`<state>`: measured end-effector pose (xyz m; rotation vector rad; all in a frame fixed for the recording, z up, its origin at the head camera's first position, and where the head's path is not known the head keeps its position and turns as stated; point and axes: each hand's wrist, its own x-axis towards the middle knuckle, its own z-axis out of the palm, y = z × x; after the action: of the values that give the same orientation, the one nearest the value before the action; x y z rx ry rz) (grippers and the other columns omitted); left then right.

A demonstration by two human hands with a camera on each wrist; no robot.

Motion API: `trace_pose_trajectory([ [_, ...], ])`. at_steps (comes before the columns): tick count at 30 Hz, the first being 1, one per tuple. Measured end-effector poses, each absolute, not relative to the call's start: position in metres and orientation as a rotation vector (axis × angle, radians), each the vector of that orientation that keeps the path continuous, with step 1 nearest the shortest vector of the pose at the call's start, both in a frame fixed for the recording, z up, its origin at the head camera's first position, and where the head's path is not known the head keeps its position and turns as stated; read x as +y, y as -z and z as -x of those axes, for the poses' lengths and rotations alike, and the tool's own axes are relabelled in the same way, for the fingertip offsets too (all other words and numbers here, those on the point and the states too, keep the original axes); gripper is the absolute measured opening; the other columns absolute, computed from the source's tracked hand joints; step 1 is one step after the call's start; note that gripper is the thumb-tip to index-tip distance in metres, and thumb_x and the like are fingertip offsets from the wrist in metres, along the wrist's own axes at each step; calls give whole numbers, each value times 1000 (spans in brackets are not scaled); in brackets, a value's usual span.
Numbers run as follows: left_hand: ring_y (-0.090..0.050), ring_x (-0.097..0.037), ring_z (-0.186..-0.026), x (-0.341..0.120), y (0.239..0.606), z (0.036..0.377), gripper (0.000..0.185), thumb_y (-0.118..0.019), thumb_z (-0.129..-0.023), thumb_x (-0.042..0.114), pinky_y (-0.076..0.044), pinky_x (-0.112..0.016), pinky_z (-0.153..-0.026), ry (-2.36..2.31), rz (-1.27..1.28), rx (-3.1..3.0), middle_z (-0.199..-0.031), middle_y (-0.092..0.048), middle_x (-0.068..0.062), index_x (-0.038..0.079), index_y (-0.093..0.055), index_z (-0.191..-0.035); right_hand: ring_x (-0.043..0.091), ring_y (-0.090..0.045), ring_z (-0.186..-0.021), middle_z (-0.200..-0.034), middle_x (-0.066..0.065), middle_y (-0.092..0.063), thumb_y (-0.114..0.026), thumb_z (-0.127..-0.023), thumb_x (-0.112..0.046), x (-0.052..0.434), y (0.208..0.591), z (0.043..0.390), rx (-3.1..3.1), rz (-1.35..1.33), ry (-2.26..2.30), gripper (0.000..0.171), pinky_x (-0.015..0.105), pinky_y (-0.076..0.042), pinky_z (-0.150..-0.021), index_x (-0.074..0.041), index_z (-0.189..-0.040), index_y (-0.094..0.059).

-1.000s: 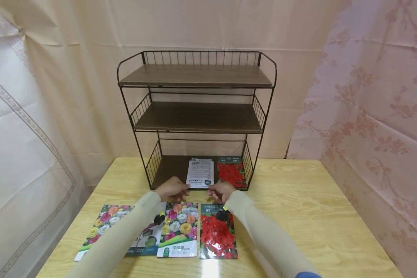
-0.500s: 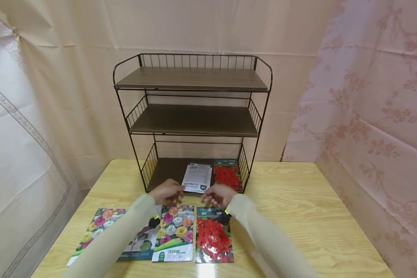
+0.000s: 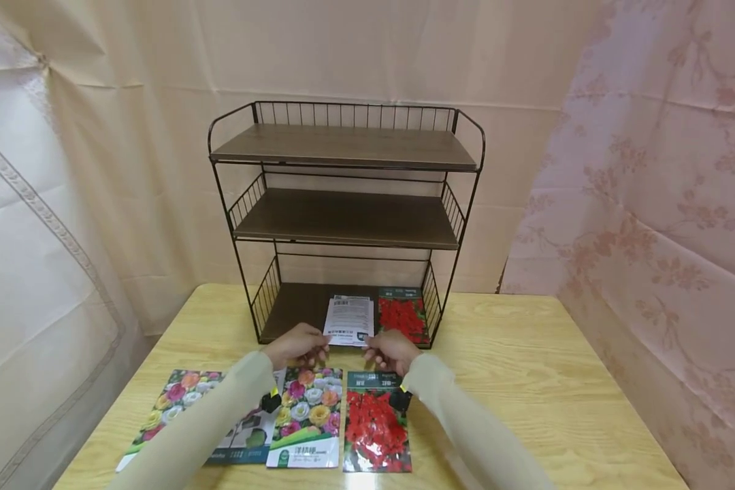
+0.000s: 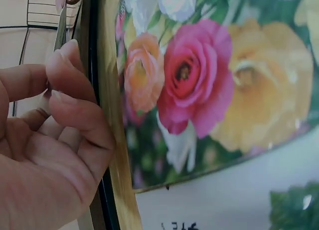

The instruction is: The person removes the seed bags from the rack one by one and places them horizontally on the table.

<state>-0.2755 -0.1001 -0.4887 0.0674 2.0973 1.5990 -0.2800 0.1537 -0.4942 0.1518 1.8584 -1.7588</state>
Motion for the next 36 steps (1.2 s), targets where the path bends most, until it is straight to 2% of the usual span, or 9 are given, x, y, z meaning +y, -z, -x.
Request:
trace_pose_trajectory([
  [9,-49,-7,-53,-103,481,276,38,-58,-107,25,-39,-23,-50,-1691,-97,2015,-70,-66,-2,-12,-67,-105,1,-43,-53,-74,2,-66,-58,-106,-18,157,492,280,1879,-21,1835,34,14,-37,-46,13,-119,-58],
  [21,-50,-8,-55,-101,482,266,40,-56,-108,26,-43,-23,-53,-1653,-131,2071,-73,-67,-4,-13,-66,-107,5,-44,-54,-79,4,-67,-60,-106,-24,160,494,273,1991,59,1764,36,18,-39,-47,11,-116,-61],
  [31,-51,-11,-57,-101,481,256,40,-53,-110,26,-43,-26,-53,-1576,-210,2181,-74,-67,-6,-10,-68,-100,7,-42,-54,-78,3,-65,-59,-106,-26,162,493,266,2084,136,1713,36,22,-38,-49,10,-110,-62],
  [36,-51,-12,-55,-100,479,251,41,-52,-110,26,-41,-26,-51,-1551,-234,2201,-74,-67,-7,-9,-68,-99,8,-40,-53,-76,3,-65,-58,-107,-27,163,493,261,2116,198,1698,36,24,-37,-50,9,-101,-62],
])
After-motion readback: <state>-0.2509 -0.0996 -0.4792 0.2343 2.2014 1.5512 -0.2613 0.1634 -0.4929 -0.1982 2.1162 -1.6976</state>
